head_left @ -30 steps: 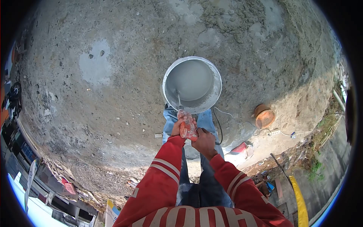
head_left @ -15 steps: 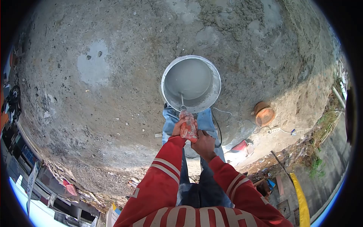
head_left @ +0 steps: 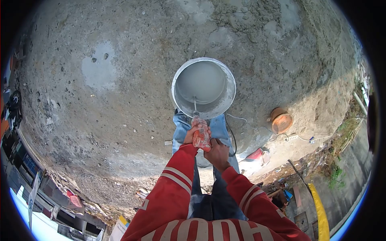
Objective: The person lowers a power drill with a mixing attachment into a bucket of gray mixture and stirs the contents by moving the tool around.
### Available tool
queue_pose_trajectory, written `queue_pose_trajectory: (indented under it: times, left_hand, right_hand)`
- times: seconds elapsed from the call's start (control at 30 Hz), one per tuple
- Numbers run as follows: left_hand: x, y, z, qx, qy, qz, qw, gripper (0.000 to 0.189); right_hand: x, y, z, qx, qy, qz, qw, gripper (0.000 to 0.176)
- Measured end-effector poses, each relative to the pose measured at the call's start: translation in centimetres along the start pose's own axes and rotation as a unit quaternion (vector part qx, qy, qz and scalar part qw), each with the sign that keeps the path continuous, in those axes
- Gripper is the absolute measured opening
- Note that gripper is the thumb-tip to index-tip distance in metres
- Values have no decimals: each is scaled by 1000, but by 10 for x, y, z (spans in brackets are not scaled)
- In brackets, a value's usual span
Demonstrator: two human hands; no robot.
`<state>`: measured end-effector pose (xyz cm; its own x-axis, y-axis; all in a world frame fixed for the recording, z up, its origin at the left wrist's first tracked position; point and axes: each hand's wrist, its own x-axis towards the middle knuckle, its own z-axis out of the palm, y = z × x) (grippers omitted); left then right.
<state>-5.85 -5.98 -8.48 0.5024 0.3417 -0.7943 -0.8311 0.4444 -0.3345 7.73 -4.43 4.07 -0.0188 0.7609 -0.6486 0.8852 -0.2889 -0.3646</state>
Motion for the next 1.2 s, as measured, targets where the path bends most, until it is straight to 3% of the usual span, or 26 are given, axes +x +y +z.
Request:
queue_pose_trajectory:
  times: [0.13, 0.7, 0.9, 1.2]
  left_hand:
    - [0, 4, -2, -14, -27, -5, 1000, 48]
    - [3, 11, 0, 33, 4, -1, 999, 43]
    - [12, -8, 12, -6, 12, -56, 998, 44]
    - [21, -14, 41, 15, 0, -36, 999, 51]
  right_hand:
    - [1, 1, 6, -9, -6, -5, 1000, 32]
    - [5, -8, 1, 0, 3, 22, 1000, 30]
    - [2, -1, -20, -1, 3, 43, 999, 28]
    - [23, 1, -60, -2, -2, 11, 1000, 25]
